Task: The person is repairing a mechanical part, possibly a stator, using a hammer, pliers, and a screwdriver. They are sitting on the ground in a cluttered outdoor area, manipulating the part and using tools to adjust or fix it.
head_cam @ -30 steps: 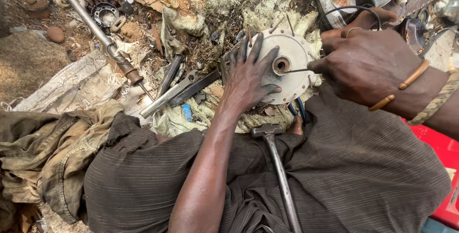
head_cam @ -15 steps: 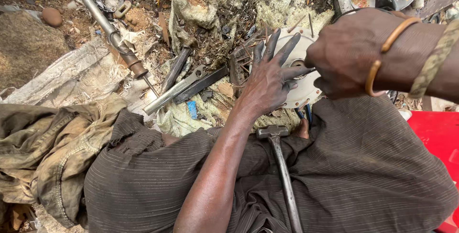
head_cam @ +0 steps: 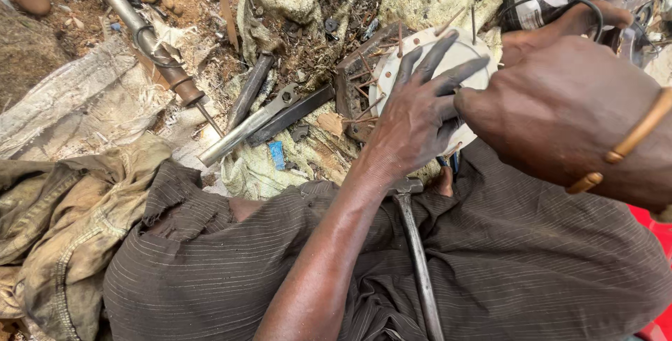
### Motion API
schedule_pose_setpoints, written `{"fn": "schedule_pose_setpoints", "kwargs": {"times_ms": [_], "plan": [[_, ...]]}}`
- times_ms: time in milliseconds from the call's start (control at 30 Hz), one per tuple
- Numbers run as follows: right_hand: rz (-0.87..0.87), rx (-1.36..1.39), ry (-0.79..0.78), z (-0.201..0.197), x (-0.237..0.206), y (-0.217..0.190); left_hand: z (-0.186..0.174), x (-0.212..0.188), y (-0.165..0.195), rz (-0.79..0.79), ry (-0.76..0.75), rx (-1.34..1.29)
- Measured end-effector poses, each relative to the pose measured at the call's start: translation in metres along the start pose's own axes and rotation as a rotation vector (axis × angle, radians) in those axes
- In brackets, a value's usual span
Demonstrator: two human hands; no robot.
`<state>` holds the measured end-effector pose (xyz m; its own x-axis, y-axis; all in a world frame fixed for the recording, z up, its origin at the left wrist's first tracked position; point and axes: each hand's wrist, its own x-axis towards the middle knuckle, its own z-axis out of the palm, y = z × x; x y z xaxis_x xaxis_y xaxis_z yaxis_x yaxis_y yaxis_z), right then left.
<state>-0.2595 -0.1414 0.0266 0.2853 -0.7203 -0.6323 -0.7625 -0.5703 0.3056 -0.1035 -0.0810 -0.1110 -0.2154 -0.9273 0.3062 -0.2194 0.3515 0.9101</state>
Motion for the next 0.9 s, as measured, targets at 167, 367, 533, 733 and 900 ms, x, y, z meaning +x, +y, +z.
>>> {"fn": "schedule_pose_setpoints", "kwargs": {"times_ms": [167,367,533,733,900], "plan": [[0.113,0.360,0.167,0.015,-0.014,0.018,0.006,0.004,-0.006,0.038,0.050,0.029],[-0.017,-0.570,-0.262,-0.032,-0.068,-0.017,-0.004,-0.005,-0.042,-0.066,0.147,0.104],[-0.113,-0.470,-0.009,-0.034,-0.093,-0.030,-0.002,-0.008,-0.040,-0.180,0.137,-0.008],[-0.195,-0.557,-0.338,-0.054,-0.055,-0.004,-0.007,-0.005,-0.021,-0.162,0.076,0.066],[-0.396,-0.514,-0.254,-0.082,0.023,0.004,-0.007,-0.004,-0.019,-0.128,-0.039,0.164]]}}
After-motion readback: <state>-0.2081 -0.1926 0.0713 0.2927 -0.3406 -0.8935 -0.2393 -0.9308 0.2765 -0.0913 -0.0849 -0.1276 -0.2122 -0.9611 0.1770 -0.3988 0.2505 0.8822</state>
